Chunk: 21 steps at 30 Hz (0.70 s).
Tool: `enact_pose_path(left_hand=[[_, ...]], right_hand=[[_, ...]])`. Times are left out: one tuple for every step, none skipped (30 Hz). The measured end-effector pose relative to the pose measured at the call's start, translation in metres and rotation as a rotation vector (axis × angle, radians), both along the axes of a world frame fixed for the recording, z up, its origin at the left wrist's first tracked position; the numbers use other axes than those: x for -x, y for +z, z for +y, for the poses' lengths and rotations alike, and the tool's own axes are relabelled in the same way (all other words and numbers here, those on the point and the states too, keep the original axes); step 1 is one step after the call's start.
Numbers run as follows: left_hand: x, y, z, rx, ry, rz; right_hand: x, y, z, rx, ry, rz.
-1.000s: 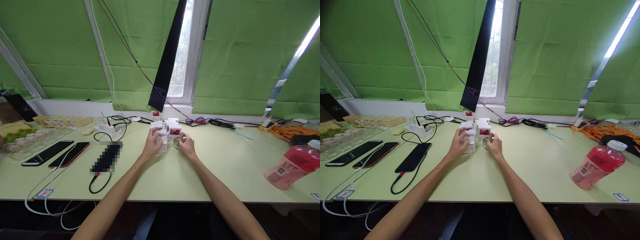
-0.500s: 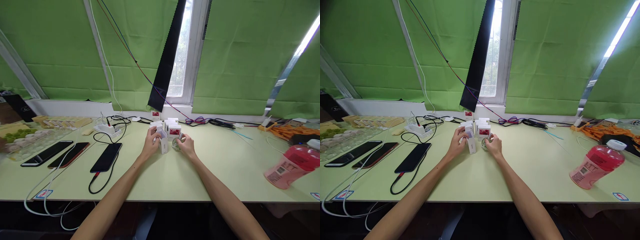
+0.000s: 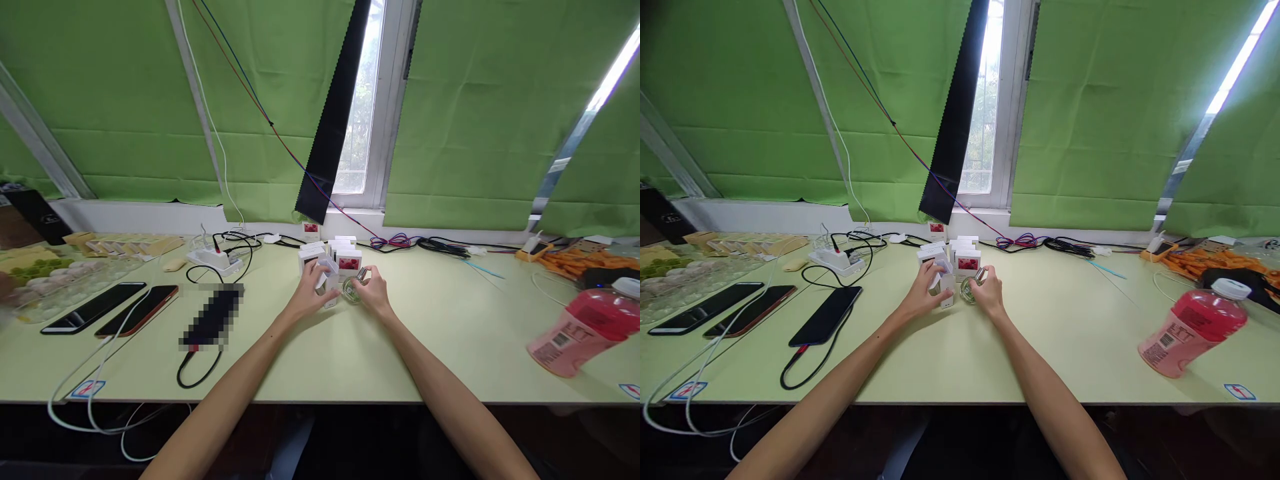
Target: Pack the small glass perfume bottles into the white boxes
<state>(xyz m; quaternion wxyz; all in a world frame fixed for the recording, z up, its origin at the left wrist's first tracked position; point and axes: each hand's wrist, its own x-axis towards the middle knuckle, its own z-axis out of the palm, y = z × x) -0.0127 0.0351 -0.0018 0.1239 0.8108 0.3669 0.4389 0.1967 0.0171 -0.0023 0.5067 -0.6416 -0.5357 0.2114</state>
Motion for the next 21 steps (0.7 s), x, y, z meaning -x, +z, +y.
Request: enact_pose_path(left_hand=[[-0.001,-0.001,0.0,0.005,0.007,0.0],[-0.001,-0.001,-0.001,0.011,0.014,-0.004],[-0.002,-0.002,-0.001,0.017,0.017,-0.01],[-0.002,-0.001,-0.002,0.019,0.014,-0.016],[-0.003,-0.001,-0.002,0.017,0.007,-0.017],[-0.003,0.0,-0.003,0.008,0.002,-0.015],[-0.003,0.001,-0.003,-0.008,0.0,-0.01],[-0.002,0.003,-0.003,-0.027,0.0,0.0],[-0.001,0.004,-0.004,-0.049,0.003,0.012],[0.0,0.006,-0.004,-0.068,0.007,0.023],[0.001,0.007,-0.003,-0.08,0.01,0.033],[0.002,0.009,-0.003,-0.086,0.009,0.044],[0.004,0.01,-0.003,-0.083,0.001,0.057],[0.005,0.01,-0.002,-0.076,-0.014,0.071],[0.005,0.011,-0.002,-0.066,-0.032,0.086],[0.006,0.012,-0.002,-0.056,-0.054,0.102],[0.006,0.012,-0.002,-0.048,-0.077,0.117],[0.006,0.012,-0.003,-0.042,-0.099,0.13],[0.006,0.013,-0.004,-0.039,-0.119,0.141],[0.006,0.013,-0.004,-0.038,-0.138,0.151],[0.006,0.013,-0.005,-0.035,-0.154,0.16]], right_hand=[[0.0,0.001,-0.001,-0.003,0.002,0.01],[0.001,0.001,-0.001,-0.003,0.004,0.02],[0.001,0.002,-0.002,-0.001,0.004,0.028],[0.001,0.002,-0.002,0.002,0.004,0.033],[0.001,0.002,-0.002,0.006,0.003,0.036],[0.001,0.002,-0.002,0.012,0.003,0.039],[0.001,0.001,-0.002,0.017,0.003,0.043],[0.001,0.001,-0.002,0.024,0.001,0.047],[0.0,0.001,-0.001,0.03,-0.003,0.05],[-0.001,0.0,-0.001,0.035,-0.009,0.052],[-0.001,0.0,0.0,0.038,-0.018,0.054],[-0.002,-0.001,0.001,0.039,-0.029,0.06],[-0.003,-0.001,0.001,0.04,-0.04,0.071],[-0.004,-0.001,0.002,0.04,-0.049,0.092],[-0.005,-0.001,0.003,0.037,-0.057,0.121],[-0.006,-0.001,0.003,0.03,-0.064,0.157],[-0.006,-0.001,0.003,0.019,-0.07,0.197],[-0.006,-0.001,0.003,0.003,-0.078,0.237],[-0.006,0.0,0.003,-0.015,-0.083,0.275],[-0.006,0.0,0.003,-0.033,-0.088,0.31],[-0.006,0.001,0.002,-0.051,-0.092,0.343]])
